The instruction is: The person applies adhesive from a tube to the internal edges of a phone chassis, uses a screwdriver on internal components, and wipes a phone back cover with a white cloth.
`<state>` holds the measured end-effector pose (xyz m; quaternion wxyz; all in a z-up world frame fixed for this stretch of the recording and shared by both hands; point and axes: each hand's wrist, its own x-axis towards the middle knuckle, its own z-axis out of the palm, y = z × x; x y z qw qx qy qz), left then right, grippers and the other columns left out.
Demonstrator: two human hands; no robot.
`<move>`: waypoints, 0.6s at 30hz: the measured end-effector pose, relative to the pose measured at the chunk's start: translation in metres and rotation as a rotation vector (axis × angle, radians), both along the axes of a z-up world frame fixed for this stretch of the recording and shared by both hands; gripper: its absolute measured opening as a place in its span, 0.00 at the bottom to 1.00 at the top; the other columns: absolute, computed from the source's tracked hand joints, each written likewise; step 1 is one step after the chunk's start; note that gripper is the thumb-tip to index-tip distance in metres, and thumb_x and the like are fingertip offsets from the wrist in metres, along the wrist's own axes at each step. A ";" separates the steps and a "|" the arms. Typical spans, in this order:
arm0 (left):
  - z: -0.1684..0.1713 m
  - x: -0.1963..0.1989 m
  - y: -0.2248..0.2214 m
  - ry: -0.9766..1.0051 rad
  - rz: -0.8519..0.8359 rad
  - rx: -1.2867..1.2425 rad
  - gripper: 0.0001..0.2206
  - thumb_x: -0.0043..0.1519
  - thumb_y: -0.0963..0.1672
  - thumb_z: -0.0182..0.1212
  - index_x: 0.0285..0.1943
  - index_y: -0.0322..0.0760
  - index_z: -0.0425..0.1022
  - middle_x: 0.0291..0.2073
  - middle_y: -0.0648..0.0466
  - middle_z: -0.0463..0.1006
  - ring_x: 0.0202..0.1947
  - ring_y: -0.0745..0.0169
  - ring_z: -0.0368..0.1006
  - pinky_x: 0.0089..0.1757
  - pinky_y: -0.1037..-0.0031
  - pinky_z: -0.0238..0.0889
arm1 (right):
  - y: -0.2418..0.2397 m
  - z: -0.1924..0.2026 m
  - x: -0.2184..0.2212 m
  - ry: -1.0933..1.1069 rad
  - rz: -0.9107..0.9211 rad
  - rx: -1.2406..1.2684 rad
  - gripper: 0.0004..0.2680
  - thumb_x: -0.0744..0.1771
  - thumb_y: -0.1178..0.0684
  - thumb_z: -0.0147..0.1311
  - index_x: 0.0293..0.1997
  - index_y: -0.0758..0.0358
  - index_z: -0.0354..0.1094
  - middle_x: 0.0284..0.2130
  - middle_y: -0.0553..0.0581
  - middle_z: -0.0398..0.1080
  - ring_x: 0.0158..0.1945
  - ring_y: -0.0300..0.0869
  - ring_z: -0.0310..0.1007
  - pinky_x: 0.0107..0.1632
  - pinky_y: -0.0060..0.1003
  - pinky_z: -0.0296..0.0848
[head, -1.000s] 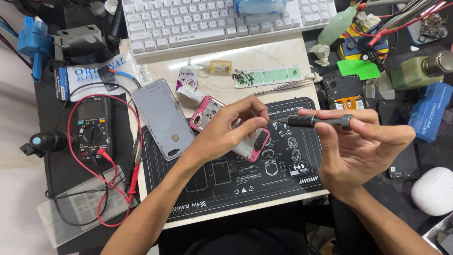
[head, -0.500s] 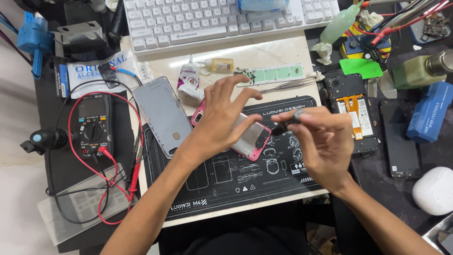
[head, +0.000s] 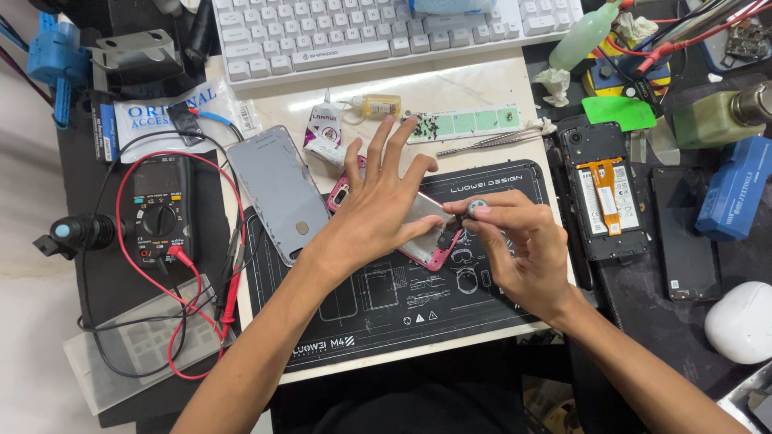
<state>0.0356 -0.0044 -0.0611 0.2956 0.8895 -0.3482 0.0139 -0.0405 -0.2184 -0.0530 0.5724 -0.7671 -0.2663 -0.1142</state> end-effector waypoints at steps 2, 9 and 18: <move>-0.001 0.000 0.000 -0.006 -0.002 0.005 0.30 0.53 0.53 0.74 0.59 0.40 0.65 0.74 0.38 0.42 0.76 0.37 0.24 0.65 0.30 0.25 | 0.000 -0.003 -0.002 0.013 -0.003 -0.001 0.12 0.69 0.71 0.48 0.56 0.66 0.53 0.52 0.68 0.67 0.60 0.53 0.76 0.57 0.39 0.79; -0.002 0.000 0.001 -0.006 -0.004 0.012 0.31 0.54 0.54 0.73 0.60 0.38 0.65 0.74 0.37 0.41 0.76 0.37 0.23 0.65 0.29 0.24 | 0.000 -0.009 0.002 -0.168 -0.201 -0.139 0.20 0.62 0.58 0.71 0.51 0.61 0.58 0.48 0.63 0.67 0.53 0.47 0.76 0.55 0.37 0.83; -0.003 -0.001 0.001 -0.026 -0.005 0.027 0.31 0.55 0.54 0.72 0.61 0.37 0.64 0.74 0.36 0.41 0.76 0.36 0.22 0.65 0.29 0.23 | 0.005 -0.006 -0.001 -0.048 -0.059 0.029 0.14 0.67 0.69 0.55 0.55 0.61 0.59 0.58 0.67 0.65 0.66 0.53 0.69 0.61 0.41 0.80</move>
